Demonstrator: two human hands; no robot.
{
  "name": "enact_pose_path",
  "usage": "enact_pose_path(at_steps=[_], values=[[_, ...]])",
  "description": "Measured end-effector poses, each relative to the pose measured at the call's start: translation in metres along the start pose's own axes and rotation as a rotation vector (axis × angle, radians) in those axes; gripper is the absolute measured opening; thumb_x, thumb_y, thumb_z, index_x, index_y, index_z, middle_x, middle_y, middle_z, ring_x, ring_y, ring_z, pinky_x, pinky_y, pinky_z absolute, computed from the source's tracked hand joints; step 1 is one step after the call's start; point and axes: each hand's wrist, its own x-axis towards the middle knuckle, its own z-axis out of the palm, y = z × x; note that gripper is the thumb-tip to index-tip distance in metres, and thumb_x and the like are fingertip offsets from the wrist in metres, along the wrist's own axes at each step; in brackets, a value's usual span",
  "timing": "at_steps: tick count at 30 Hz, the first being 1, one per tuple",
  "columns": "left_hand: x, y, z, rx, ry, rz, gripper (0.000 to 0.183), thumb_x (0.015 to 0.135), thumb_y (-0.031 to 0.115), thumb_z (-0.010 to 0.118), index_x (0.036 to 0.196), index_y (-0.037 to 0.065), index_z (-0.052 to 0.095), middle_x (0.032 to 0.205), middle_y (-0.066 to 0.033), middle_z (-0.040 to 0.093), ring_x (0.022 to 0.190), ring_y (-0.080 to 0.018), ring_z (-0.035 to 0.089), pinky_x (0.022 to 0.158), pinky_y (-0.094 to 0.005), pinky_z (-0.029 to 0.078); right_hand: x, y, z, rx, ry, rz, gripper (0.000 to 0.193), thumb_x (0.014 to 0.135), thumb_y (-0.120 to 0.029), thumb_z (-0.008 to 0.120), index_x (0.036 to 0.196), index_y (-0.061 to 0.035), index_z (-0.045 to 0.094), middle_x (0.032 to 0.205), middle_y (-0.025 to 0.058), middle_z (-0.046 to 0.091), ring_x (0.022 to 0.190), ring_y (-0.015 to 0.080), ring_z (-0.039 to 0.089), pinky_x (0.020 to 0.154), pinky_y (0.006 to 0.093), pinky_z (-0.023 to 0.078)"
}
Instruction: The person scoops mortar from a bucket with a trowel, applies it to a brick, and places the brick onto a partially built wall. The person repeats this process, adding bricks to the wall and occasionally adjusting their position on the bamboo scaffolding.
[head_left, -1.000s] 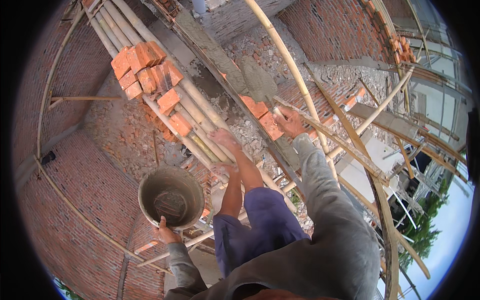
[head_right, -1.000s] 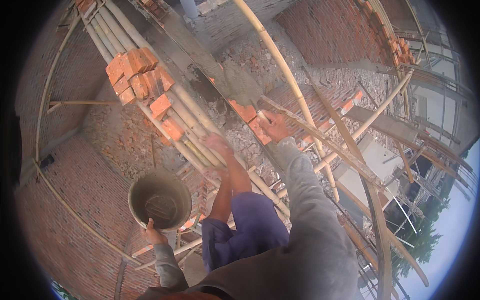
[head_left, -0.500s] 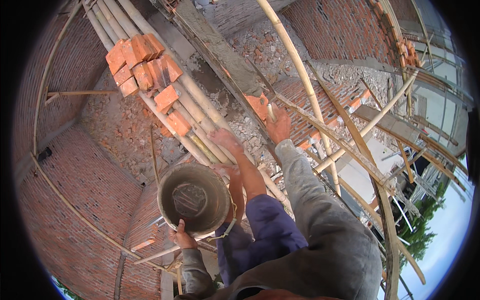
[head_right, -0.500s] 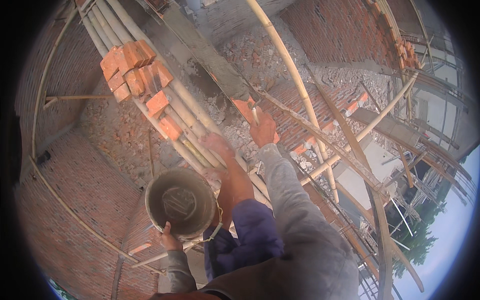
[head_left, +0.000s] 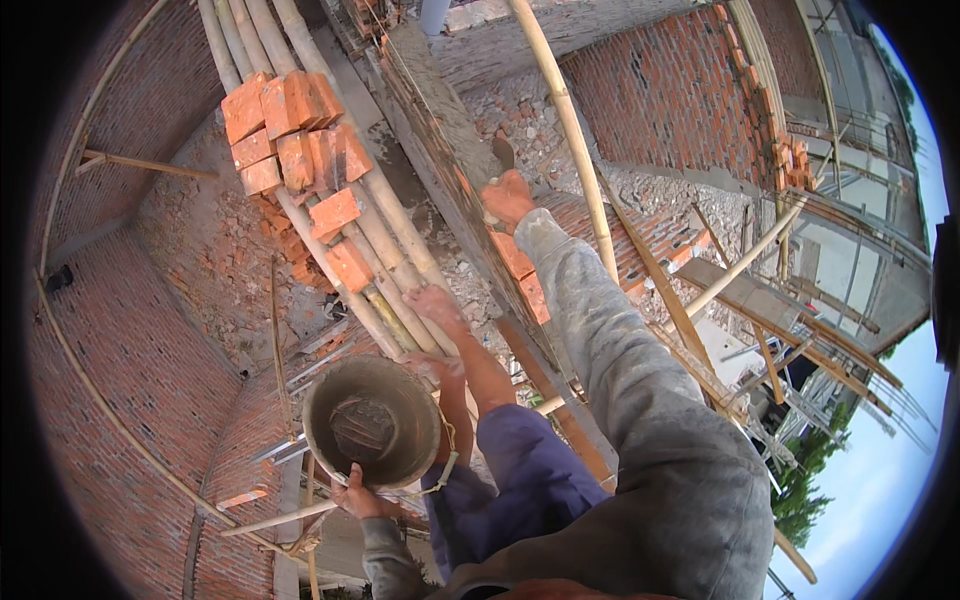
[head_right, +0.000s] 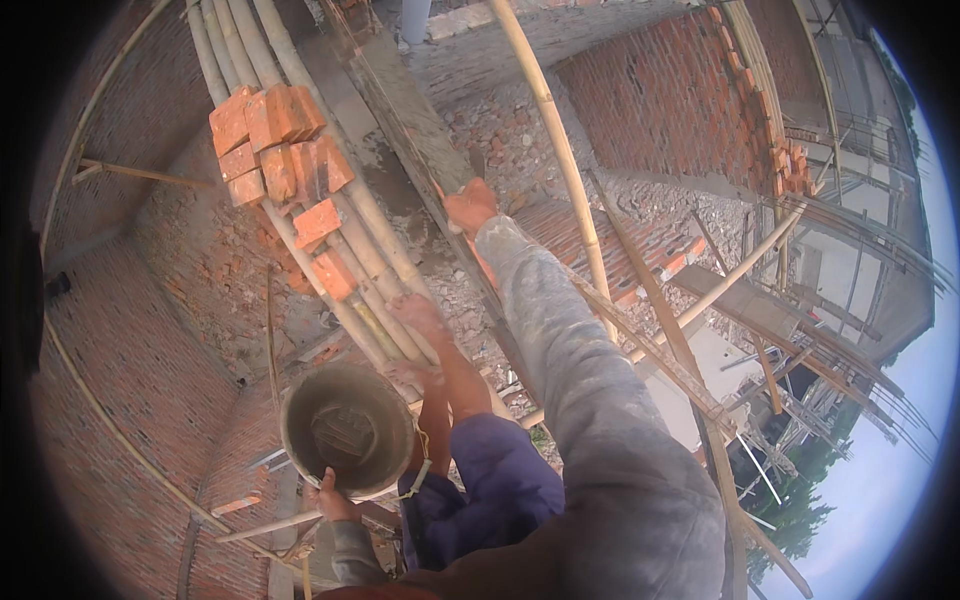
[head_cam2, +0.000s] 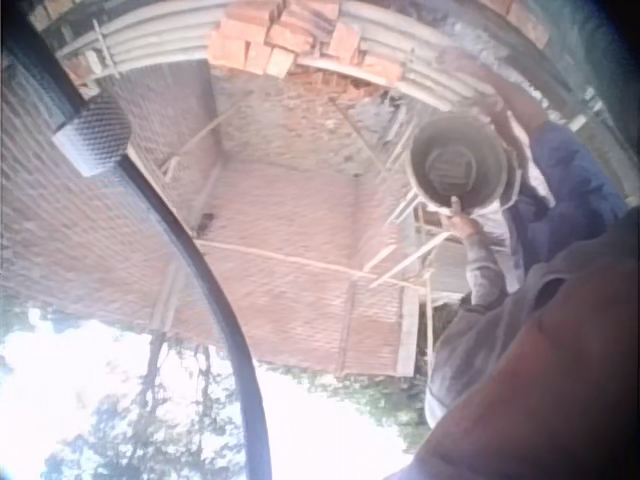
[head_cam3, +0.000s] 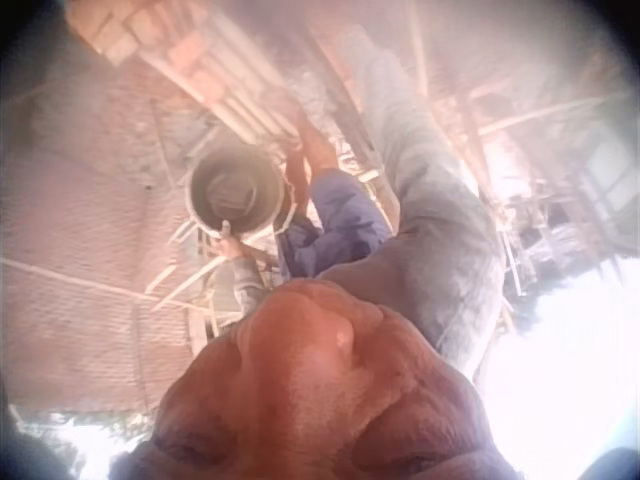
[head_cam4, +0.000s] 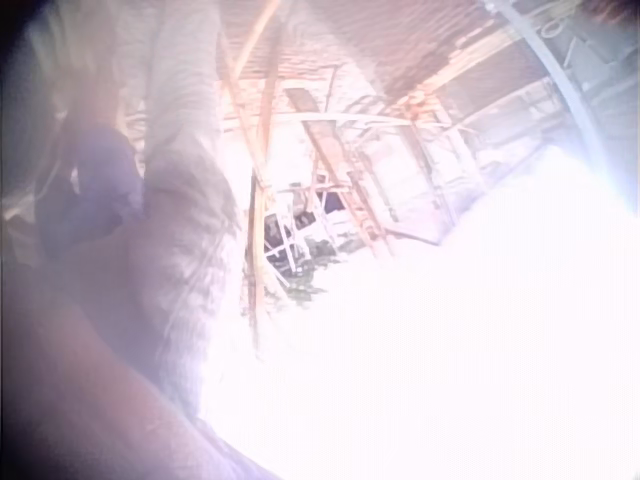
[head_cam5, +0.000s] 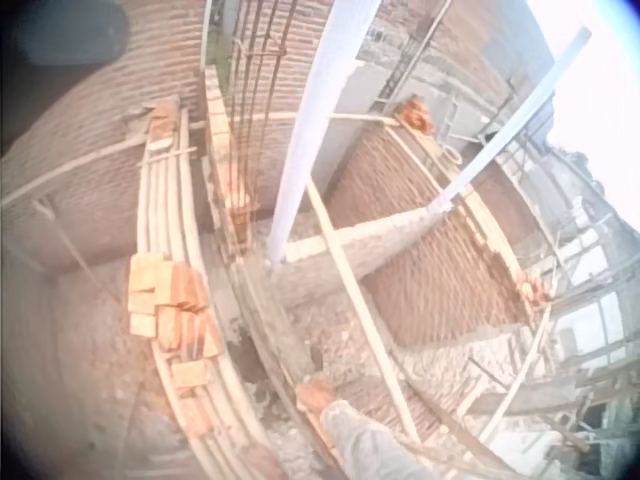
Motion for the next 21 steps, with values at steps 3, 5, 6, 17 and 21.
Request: enact_pose_path(at_steps=[3,5,6,17,21], values=[[-0.001,0.007,0.004,-0.001,0.020,-0.019,0.046,0.088,-0.006,0.068,0.132,0.004,0.067,0.128,-0.0105,0.070,0.111,-0.0256,0.066,0.103,-0.0445,0.053,0.040,-0.063,0.019,-0.001,0.049,-0.096,0.055,0.081,-0.024,0.074,0.121,0.0123,0.063,0.116,0.0315,0.071,0.108,0.0422,0.072,0.091,0.0471,0.056],[0.001,0.010,0.005,0.028,0.027,0.001,0.044,0.088,-0.005,0.068,0.130,0.003,0.068,0.128,-0.0108,0.070,0.111,-0.0254,0.066,0.104,-0.0439,0.053,0.062,-0.099,0.027,-0.019,0.032,-0.145,0.052,0.080,-0.023,0.075,0.118,0.0121,0.066,0.117,0.0317,0.071,0.111,0.0422,0.072,0.094,0.0469,0.056],[0.004,0.010,0.005,0.063,0.072,-0.013,0.043,0.088,-0.005,0.068,0.130,0.003,0.069,0.128,-0.0109,0.070,0.111,-0.0254,0.066,0.104,-0.0435,0.053,0.072,-0.115,0.030,-0.019,0.028,-0.168,0.050,0.080,-0.022,0.076,0.116,0.0121,0.067,0.118,0.0320,0.071,0.112,0.0423,0.072,0.096,0.0467,0.055],[0.019,0.015,0.013,-0.075,0.021,-0.023,0.046,0.089,-0.001,0.070,0.134,0.004,0.066,0.129,-0.0096,0.068,0.112,-0.0251,0.064,0.101,-0.0469,0.053,0.060,-0.181,-0.023,0.268,-0.053,-0.295,0.030,0.089,-0.011,0.065,0.110,0.0105,0.070,0.091,0.0169,0.073,0.081,0.0188,0.073,0.066,0.0374,0.059],[0.010,0.014,0.006,-0.051,0.064,0.060,0.034,0.092,-0.001,0.071,0.126,0.002,0.072,0.122,-0.0079,0.073,0.106,-0.0202,0.066,0.101,-0.0380,0.052,-0.013,-0.119,-0.116,-0.394,0.048,-0.369,0.038,0.093,-0.018,0.067,0.123,0.0048,0.070,0.086,0.0111,0.071,0.074,0.0191,0.069,0.073,0.0362,0.056]])
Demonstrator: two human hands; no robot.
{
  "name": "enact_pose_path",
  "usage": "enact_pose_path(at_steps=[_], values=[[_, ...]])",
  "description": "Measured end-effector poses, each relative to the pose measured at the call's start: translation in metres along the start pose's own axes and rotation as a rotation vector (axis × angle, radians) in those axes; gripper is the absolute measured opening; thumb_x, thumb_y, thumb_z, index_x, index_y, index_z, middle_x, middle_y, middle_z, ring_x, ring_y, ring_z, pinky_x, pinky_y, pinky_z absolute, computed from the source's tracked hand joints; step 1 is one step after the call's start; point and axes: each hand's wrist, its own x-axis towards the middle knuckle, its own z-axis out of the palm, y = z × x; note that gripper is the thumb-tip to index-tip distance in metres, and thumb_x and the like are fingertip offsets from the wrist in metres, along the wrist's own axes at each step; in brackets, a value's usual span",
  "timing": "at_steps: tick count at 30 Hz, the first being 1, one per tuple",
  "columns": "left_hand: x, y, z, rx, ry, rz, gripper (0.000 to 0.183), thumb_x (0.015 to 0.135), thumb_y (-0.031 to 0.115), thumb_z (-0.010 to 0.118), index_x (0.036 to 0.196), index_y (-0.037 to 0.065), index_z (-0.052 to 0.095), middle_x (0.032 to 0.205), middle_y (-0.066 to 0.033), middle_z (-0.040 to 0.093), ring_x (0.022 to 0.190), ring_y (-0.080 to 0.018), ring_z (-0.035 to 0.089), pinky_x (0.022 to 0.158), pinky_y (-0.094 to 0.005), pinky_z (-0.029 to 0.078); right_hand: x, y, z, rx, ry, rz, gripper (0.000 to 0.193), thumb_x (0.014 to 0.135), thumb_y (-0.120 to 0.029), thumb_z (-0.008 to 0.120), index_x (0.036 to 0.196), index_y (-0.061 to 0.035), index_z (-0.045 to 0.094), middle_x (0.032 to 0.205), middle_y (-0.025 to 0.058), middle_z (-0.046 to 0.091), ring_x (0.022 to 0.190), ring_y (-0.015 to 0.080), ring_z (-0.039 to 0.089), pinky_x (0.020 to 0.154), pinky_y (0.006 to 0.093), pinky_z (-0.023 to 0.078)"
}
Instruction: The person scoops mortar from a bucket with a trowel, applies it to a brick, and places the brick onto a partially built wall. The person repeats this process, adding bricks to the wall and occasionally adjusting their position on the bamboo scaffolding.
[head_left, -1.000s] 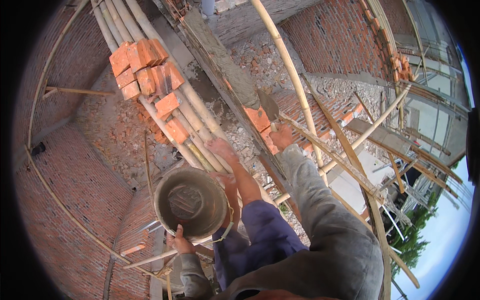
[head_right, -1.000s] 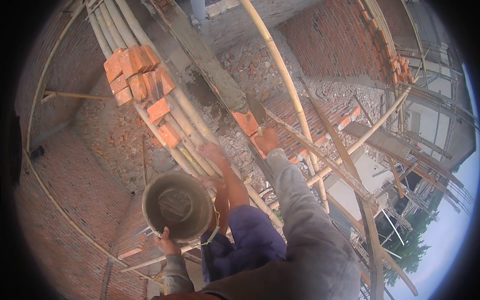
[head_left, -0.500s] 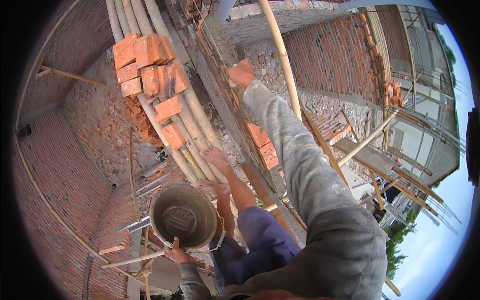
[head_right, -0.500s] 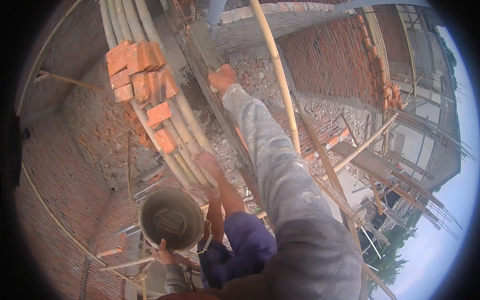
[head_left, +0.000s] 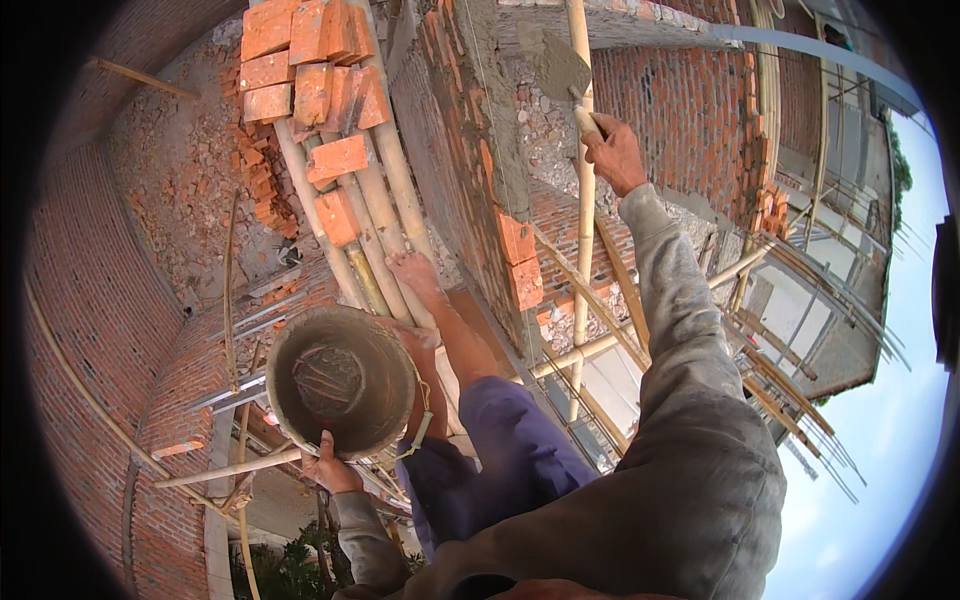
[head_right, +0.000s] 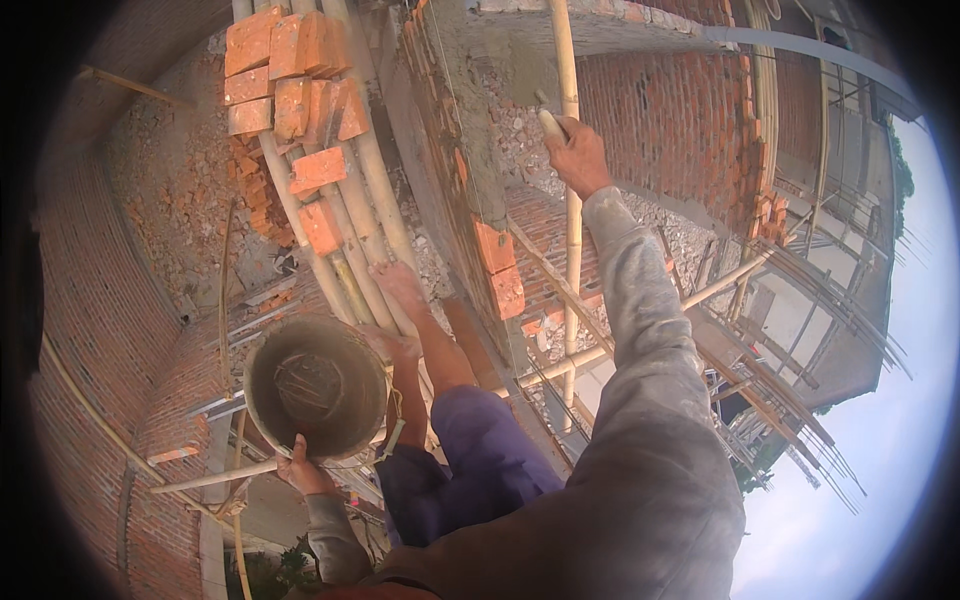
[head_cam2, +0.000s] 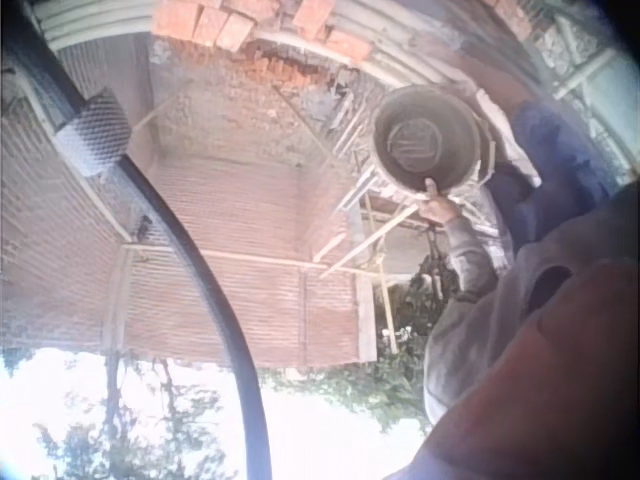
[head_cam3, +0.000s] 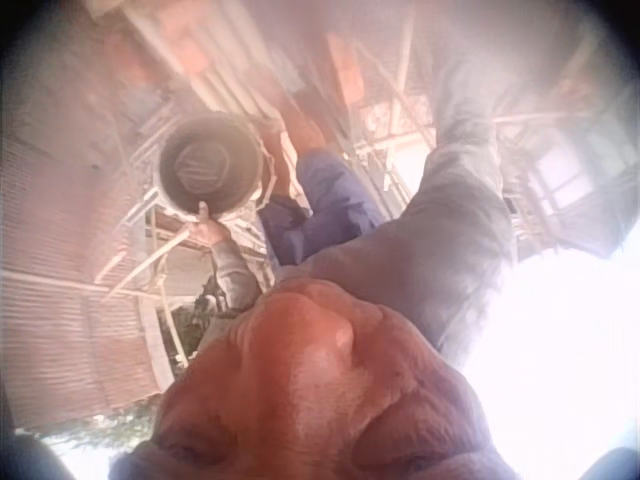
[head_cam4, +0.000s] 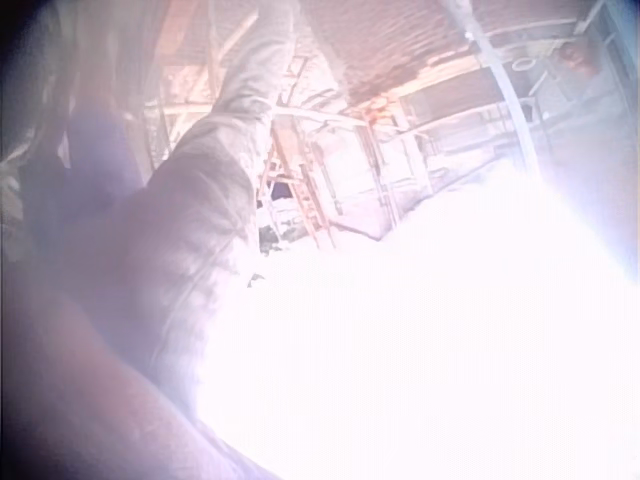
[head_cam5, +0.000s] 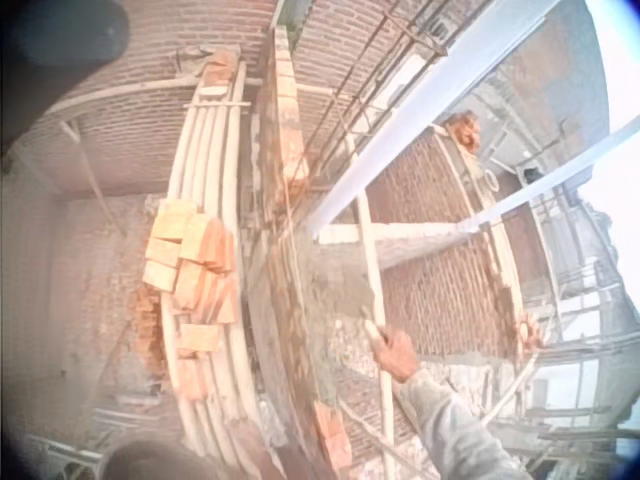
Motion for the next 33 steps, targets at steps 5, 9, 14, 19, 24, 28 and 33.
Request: enact_pose_path(at_steps=[5,9,14,19,24,28,33], values=[[-0.004,-0.015,-0.018,0.005,0.037,-0.075,0.031,0.091,0.002,0.073,0.122,0.004,0.072,0.120,-0.0074,0.072,0.108,-0.0209,0.066,0.098,-0.0400,0.053,-0.088,0.072,-0.075,-0.138,-0.407,0.096,0.036,0.096,-0.027,0.072,0.114,0.0041,0.071,0.083,0.0088,0.069,0.070,0.0176,0.065,0.067,0.0366,0.054],[-0.006,-0.025,-0.025,0.022,0.053,-0.072,0.033,0.091,0.002,0.072,0.124,0.004,0.072,0.121,-0.0071,0.073,0.109,-0.0206,0.066,0.098,-0.0403,0.053,-0.100,0.112,-0.093,0.073,-0.473,0.216,0.030,0.098,-0.027,0.071,0.105,0.0017,0.071,0.075,0.0051,0.065,0.062,0.0135,0.060,0.058,0.0331,0.050],[-0.011,-0.037,-0.040,-0.056,0.020,-0.083,0.034,0.089,-0.002,0.072,0.123,0.000,0.072,0.119,-0.0069,0.073,0.102,-0.0185,0.065,0.097,-0.0372,0.052,-0.109,0.155,-0.095,0.125,-0.585,0.370,0.033,0.100,-0.027,0.067,0.113,0.0026,0.076,0.070,0.0044,0.063,0.059,0.0133,0.059,0.054,0.0320,0.048],[-0.007,-0.049,-0.050,0.116,0.045,-0.122,0.037,0.089,-0.002,0.071,0.126,0.003,0.071,0.119,-0.0069,0.072,0.106,-0.0201,0.066,0.096,-0.0404,0.053,-0.088,0.170,-0.061,-0.758,-0.789,-0.057,0.044,0.096,-0.044,0.068,0.117,-0.0065,0.078,0.101,0.0202,0.077,0.103,0.0400,0.074,0.094,0.0494,0.057],[-0.006,-0.046,-0.035,0.200,0.091,-0.087,0.031,0.087,-0.003,0.072,0.118,0.000,0.073,0.111,-0.0059,0.073,0.096,-0.0181,0.064,0.091,-0.0365,0.053,-0.022,0.134,0.027,-1.017,-0.966,-0.176,0.054,0.099,-0.053,0.060,0.122,-0.0070,0.076,0.113,0.0227,0.076,0.111,0.0422,0.072,0.101,0.0509,0.056],[-0.007,-0.038,-0.027,0.205,0.058,-0.082,0.029,0.087,-0.003,0.072,0.116,0.001,0.073,0.108,-0.0050,0.072,0.096,-0.0174,0.064,0.090,-0.0364,0.053,0.052,0.070,0.068,-1.140,-0.842,-0.262,0.054,0.104,-0.051,0.054,0.128,-0.0061,0.073,0.128,0.0211,0.072,0.122,0.0392,0.069,0.105,0.0512,0.053],[-0.002,-0.027,-0.027,0.190,0.016,-0.088,0.033,0.089,-0.004,0.070,0.121,0.002,0.070,0.113,-0.0048,0.071,0.101,-0.0174,0.065,0.096,-0.0363,0.051,0.138,-0.005,0.042,-1.075,-0.416,-0.426,0.055,0.105,-0.054,0.052,0.121,-0.0062,0.075,0.117,0.0201,0.076,0.113,0.0391,0.072,0.101,0.0515,0.055]])
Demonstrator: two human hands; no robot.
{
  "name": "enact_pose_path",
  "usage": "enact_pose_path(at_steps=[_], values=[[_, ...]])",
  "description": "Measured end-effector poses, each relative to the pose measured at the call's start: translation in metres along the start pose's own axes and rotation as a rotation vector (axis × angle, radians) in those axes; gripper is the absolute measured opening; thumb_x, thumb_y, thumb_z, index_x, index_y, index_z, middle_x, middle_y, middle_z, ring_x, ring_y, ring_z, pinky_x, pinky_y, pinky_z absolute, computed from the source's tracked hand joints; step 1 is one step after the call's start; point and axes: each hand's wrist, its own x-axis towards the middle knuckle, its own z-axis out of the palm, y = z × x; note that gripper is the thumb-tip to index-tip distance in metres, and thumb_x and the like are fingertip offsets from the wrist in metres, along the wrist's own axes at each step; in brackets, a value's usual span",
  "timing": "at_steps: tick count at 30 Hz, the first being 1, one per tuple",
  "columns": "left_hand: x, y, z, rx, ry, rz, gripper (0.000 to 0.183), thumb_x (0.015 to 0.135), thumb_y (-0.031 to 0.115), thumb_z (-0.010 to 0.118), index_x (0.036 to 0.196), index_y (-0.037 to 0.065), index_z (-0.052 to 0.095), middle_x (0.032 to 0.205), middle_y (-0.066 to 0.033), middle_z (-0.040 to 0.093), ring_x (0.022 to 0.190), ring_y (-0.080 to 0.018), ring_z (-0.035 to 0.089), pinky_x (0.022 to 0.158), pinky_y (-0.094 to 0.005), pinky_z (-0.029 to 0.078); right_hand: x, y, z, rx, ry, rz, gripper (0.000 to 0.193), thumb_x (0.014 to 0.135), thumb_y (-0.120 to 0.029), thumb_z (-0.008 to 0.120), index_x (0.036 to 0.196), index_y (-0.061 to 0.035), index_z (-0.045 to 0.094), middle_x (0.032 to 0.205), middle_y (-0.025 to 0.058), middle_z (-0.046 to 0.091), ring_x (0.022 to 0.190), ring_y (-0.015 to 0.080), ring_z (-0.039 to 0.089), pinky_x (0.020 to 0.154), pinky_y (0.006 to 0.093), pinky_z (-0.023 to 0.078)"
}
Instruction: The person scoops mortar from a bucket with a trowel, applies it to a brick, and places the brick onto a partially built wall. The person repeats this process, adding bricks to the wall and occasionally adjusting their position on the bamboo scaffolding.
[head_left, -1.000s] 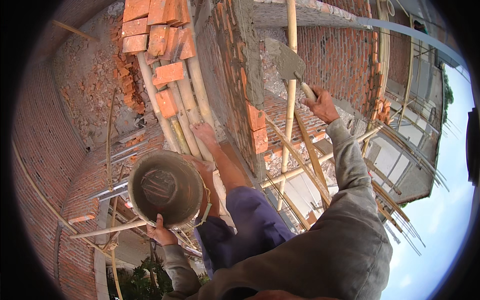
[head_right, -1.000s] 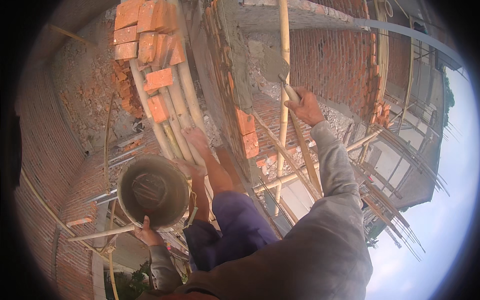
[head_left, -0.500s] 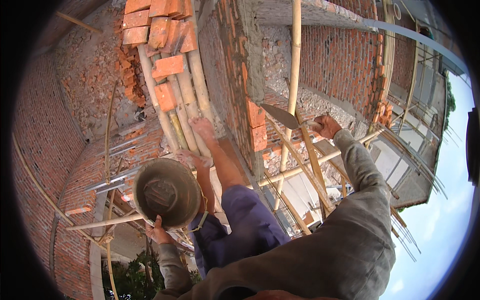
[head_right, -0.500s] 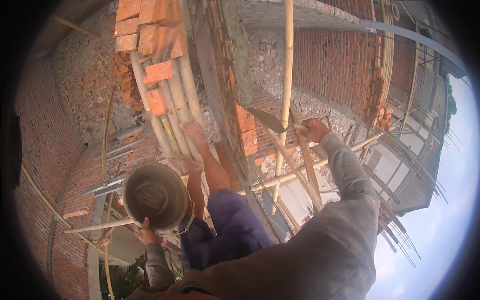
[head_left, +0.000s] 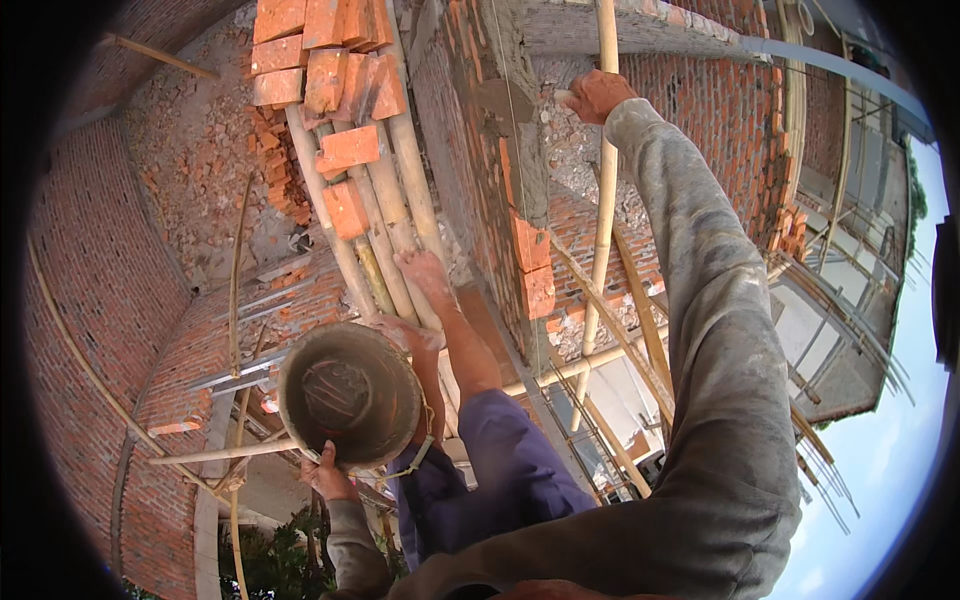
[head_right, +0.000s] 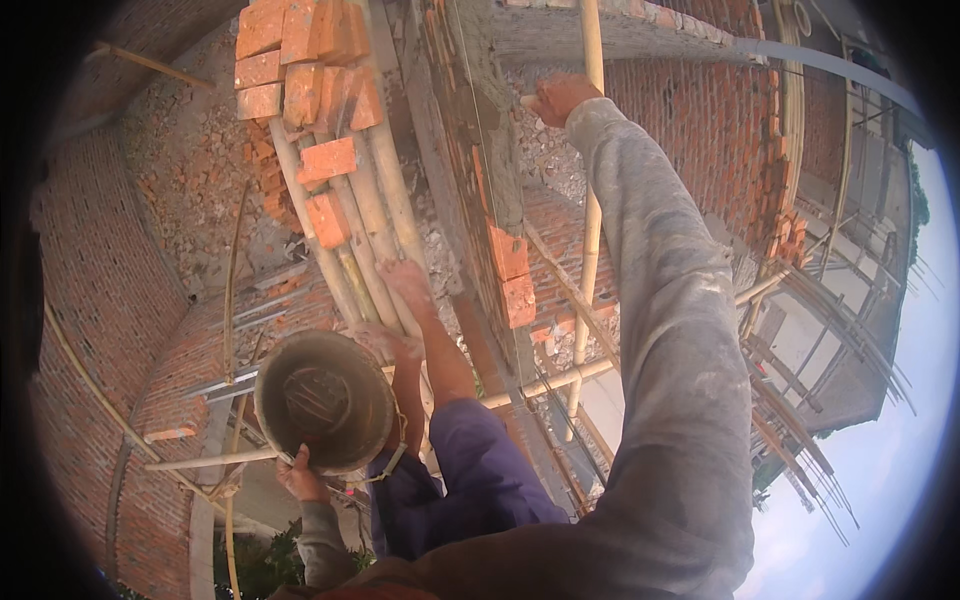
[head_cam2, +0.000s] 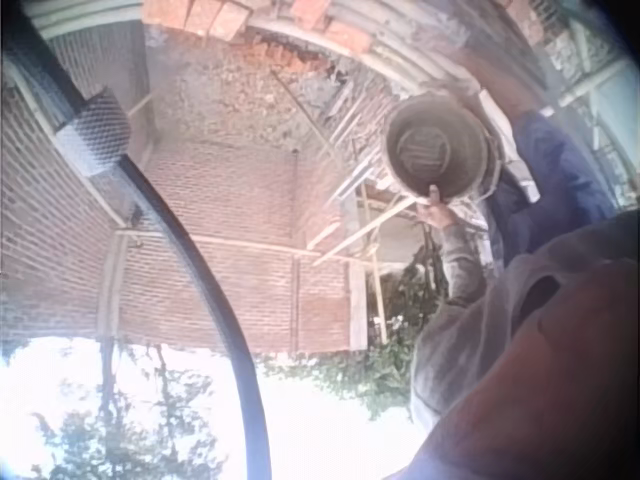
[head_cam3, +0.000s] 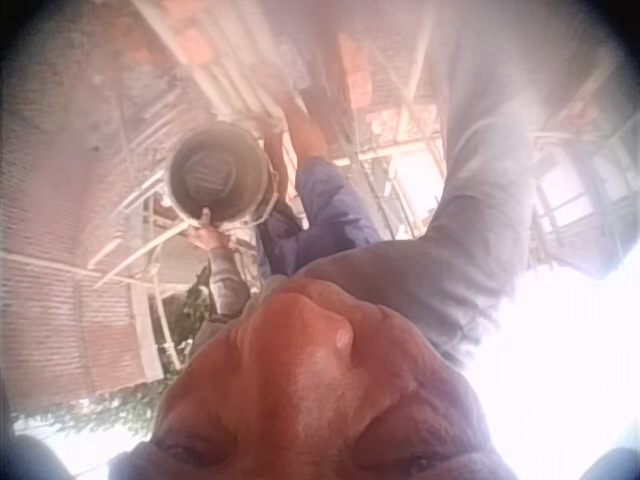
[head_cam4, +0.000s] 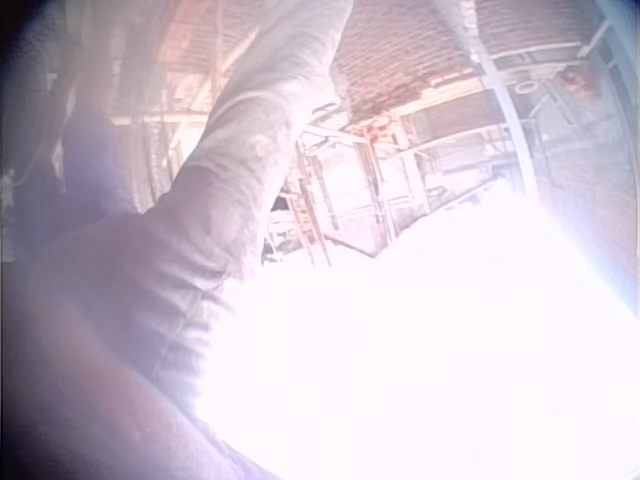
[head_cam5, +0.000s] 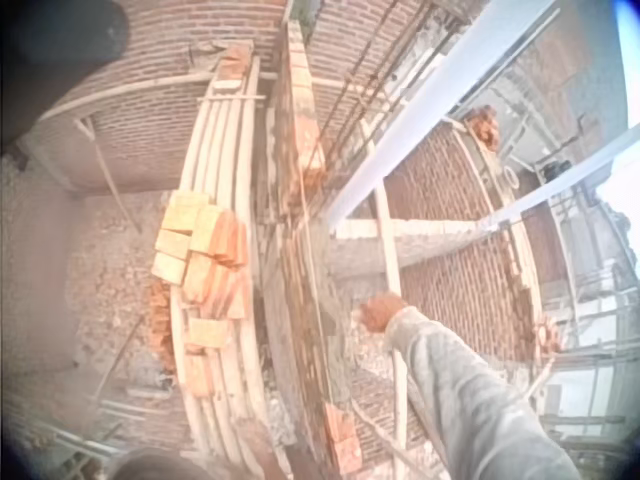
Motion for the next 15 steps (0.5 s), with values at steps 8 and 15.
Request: enact_pose_path(at_steps=[8,15], values=[[0.000,0.010,0.018,-0.155,0.038,-0.002,0.037,0.087,-0.006,0.070,0.124,0.000,0.072,0.116,-0.0070,0.073,0.100,-0.0184,0.066,0.096,-0.0377,0.054,0.076,0.048,-0.079,0.135,0.496,0.091,0.062,0.103,-0.060,0.058,0.105,0.0002,0.075,0.101,0.0252,0.076,0.095,0.0437,0.074,0.085,0.0543,0.058],[0.001,-0.001,0.013,-0.143,0.045,-0.035,0.040,0.087,-0.007,0.070,0.126,0.001,0.070,0.118,-0.0063,0.073,0.101,-0.0188,0.066,0.097,-0.0377,0.054,0.085,0.049,-0.087,0.373,0.278,0.139,0.061,0.100,-0.055,0.064,0.106,0.0046,0.074,0.100,0.0245,0.076,0.096,0.0407,0.074,0.087,0.0504,0.058]])
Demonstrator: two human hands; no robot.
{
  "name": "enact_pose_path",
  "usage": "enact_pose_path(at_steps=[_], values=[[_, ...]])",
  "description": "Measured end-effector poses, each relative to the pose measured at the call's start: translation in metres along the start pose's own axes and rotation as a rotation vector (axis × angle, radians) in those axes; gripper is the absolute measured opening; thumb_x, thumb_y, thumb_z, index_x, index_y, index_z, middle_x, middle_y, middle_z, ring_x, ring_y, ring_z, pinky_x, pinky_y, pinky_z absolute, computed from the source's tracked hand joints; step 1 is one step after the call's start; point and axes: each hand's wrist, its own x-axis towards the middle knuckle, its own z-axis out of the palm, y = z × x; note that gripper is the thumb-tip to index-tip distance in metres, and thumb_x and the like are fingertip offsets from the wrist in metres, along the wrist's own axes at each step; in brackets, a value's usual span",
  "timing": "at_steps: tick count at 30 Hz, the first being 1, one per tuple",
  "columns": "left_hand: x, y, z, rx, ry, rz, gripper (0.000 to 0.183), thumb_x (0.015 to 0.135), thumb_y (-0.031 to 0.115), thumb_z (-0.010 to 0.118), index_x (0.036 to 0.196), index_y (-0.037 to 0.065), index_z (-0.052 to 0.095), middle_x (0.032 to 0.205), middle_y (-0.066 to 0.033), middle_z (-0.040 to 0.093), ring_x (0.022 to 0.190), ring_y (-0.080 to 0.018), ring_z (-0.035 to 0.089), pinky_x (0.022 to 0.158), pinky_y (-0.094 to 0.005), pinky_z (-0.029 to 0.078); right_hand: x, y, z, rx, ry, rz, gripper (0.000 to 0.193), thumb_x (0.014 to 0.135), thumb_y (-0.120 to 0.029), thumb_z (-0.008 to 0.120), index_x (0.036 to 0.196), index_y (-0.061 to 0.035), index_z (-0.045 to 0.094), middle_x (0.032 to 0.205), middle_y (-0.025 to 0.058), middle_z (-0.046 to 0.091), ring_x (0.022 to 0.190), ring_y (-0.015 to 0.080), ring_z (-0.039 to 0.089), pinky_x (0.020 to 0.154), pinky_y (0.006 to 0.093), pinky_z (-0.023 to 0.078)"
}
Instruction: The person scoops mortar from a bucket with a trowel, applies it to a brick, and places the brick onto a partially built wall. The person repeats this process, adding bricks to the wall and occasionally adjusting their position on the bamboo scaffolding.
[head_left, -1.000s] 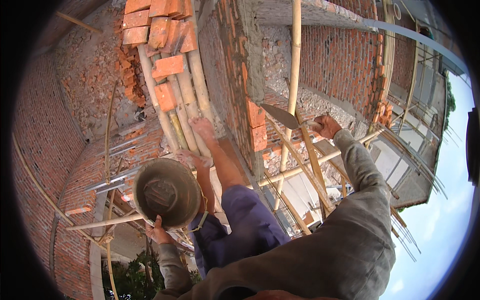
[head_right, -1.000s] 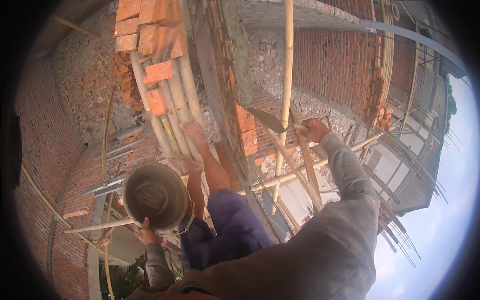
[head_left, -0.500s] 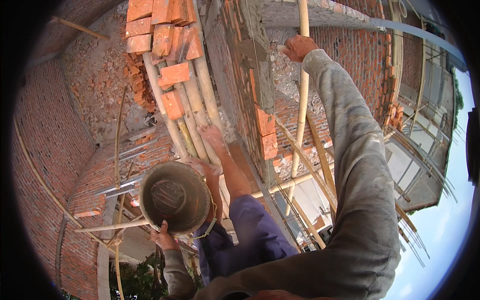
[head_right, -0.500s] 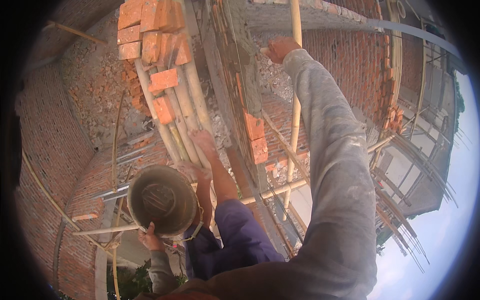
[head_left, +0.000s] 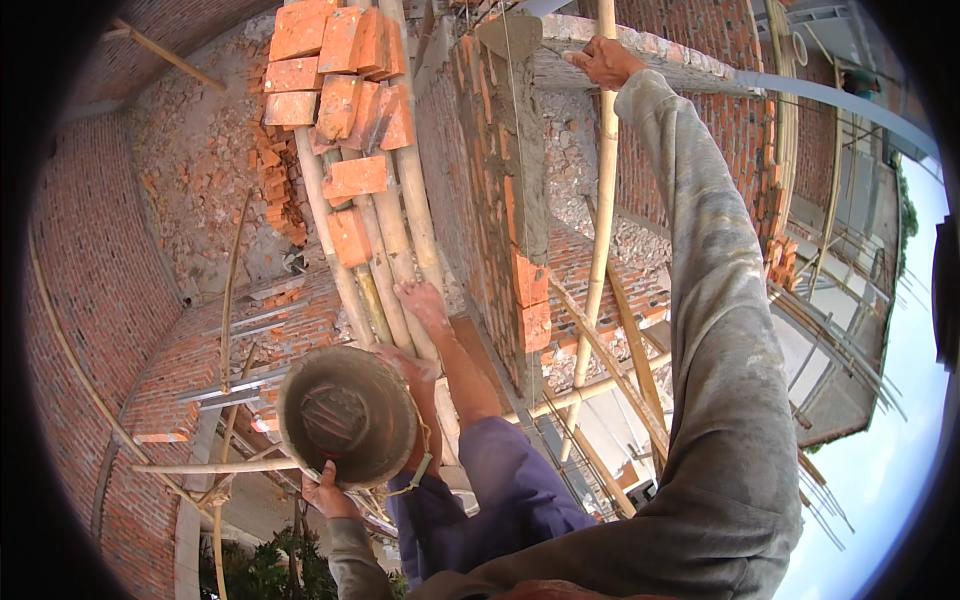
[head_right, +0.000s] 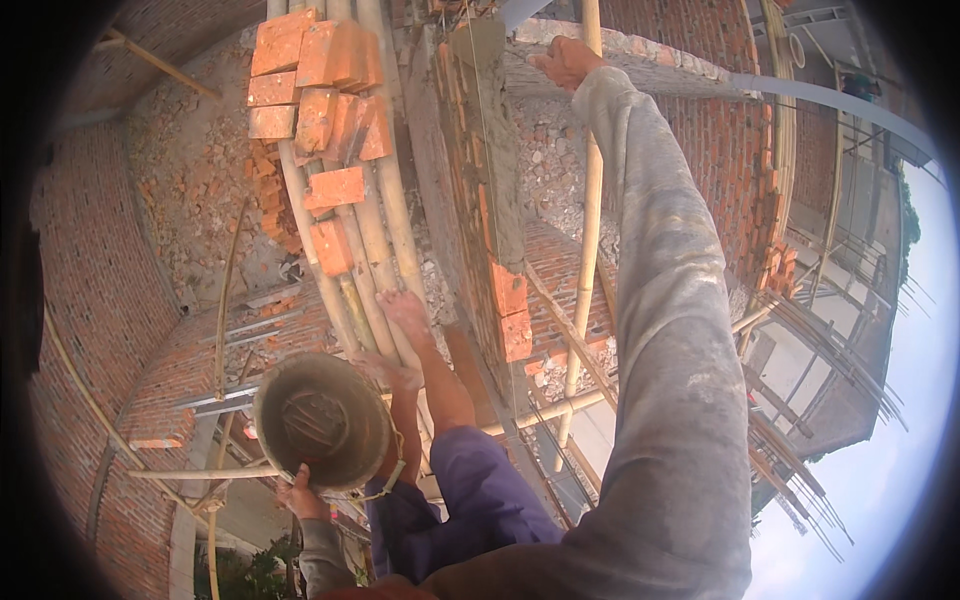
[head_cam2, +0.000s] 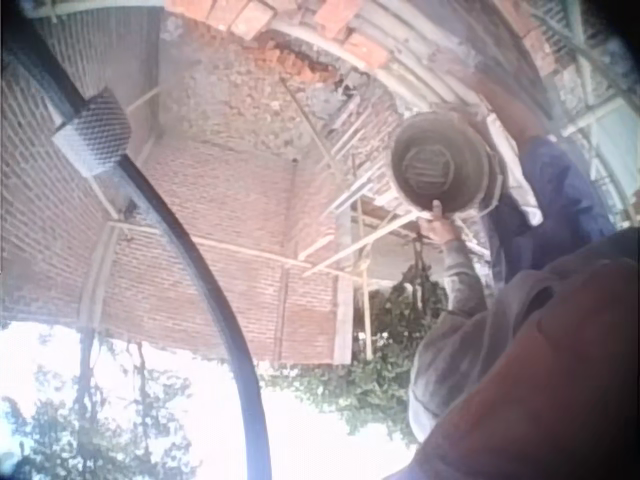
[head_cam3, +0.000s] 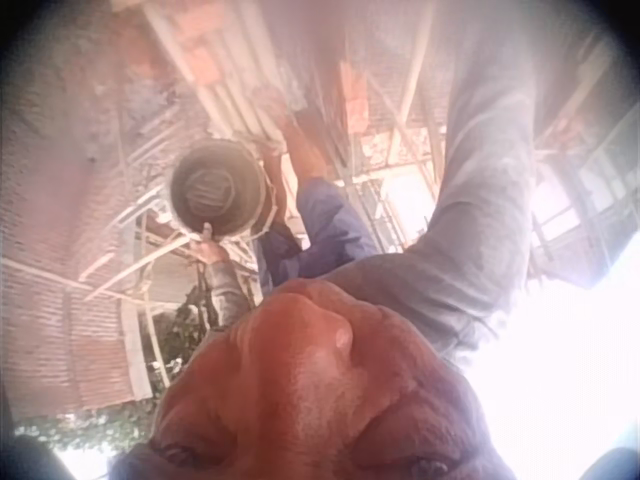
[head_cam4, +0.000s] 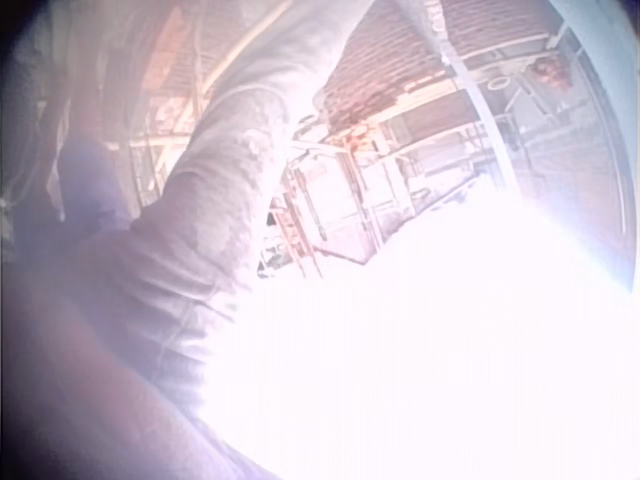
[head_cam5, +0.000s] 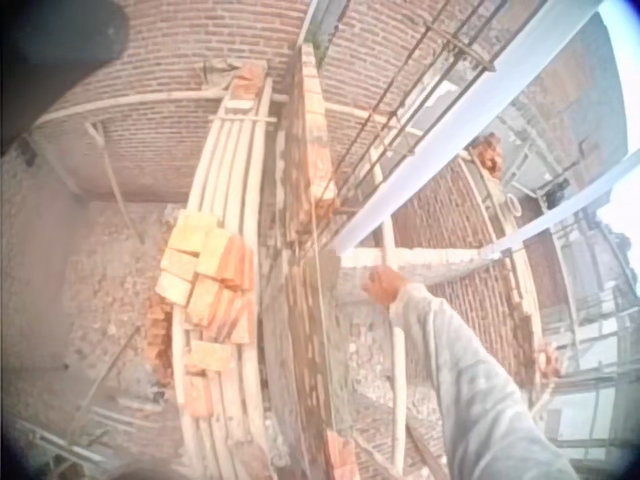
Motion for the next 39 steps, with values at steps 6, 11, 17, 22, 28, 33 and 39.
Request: enact_pose_path(at_steps=[6,11,17,22,28,33,39], values=[[-0.005,0.003,0.000,-0.001,-0.005,-0.007,0.037,0.087,-0.004,0.070,0.123,0.002,0.071,0.116,-0.0056,0.072,0.104,-0.0189,0.065,0.099,-0.0389,0.052,-0.095,0.029,0.054,-0.061,-0.436,-0.024,0.059,0.100,-0.053,0.066,0.098,0.0053,0.075,0.081,0.0240,0.073,0.087,0.0388,0.076,0.082,0.0486,0.059],[-0.007,0.007,-0.002,-0.020,0.006,0.001,0.040,0.087,-0.004,0.069,0.126,0.002,0.070,0.119,-0.0065,0.071,0.105,-0.0202,0.065,0.101,-0.0396,0.051,-0.205,0.047,0.116,-0.205,-0.629,-0.107,0.051,0.101,-0.050,0.062,0.108,-0.0019,0.077,0.107,0.0236,0.076,0.104,0.0418,0.074,0.095,0.0501,0.059],[-0.008,0.013,-0.005,-0.067,-0.059,0.014,0.048,0.085,-0.005,0.069,0.132,0.004,0.067,0.124,-0.0080,0.071,0.110,-0.0235,0.066,0.104,-0.0414,0.052,-0.307,0.076,0.107,0.207,-0.525,0.086,0.052,0.098,-0.051,0.068,0.093,0.0000,0.078,0.082,0.0211,0.073,0.082,0.0348,0.074,0.079,0.0483,0.058],[-0.009,0.027,-0.001,-0.042,-0.030,-0.017,0.049,0.085,-0.007,0.068,0.132,0.004,0.069,0.126,-0.0078,0.071,0.109,-0.0245,0.066,0.103,-0.0408,0.052,-0.296,0.087,0.064,0.614,-0.158,0.291,0.046,0.106,-0.037,0.067,0.082,0.0019,0.071,0.063,0.0048,0.061,0.054,0.0106,0.059,0.053,0.0344,0.048],[-0.001,0.048,0.000,0.092,-0.060,0.034,0.049,0.083,-0.007,0.068,0.130,0.005,0.069,0.123,-0.0084,0.071,0.106,-0.0247,0.065,0.103,-0.0408,0.051,-0.132,0.016,0.036,1.068,0.104,0.400,0.040,0.103,-0.030,0.063,0.118,0.0047,0.076,0.074,0.0089,0.073,0.063,0.0186,0.071,0.063,0.0354,0.055],[0.001,0.066,-0.002,0.211,-0.056,0.158,0.048,0.082,-0.009,0.066,0.128,0.003,0.070,0.120,-0.0078,0.071,0.103,-0.0235,0.066,0.102,-0.0393,0.051,-0.021,-0.030,0.009,0.962,0.199,0.343,0.034,0.096,-0.020,0.062,0.086,0.0114,0.069,0.076,0.0155,0.071,0.069,0.0253,0.074,0.056,0.0383,0.060],[-0.011,0.076,0.004,0.162,-0.124,0.157,0.040,0.083,-0.001,0.072,0.123,0.004,0.070,0.113,-0.0066,0.073,0.103,-0.0208,0.066,0.102,-0.0413,0.050,0.000,-0.048,0.007,0.525,-0.012,0.302,0.046,0.091,-0.025,0.067,0.126,0.0051,0.069,0.118,0.0281,0.074,0.111,0.0400,0.074,0.093,0.0458,0.062]])
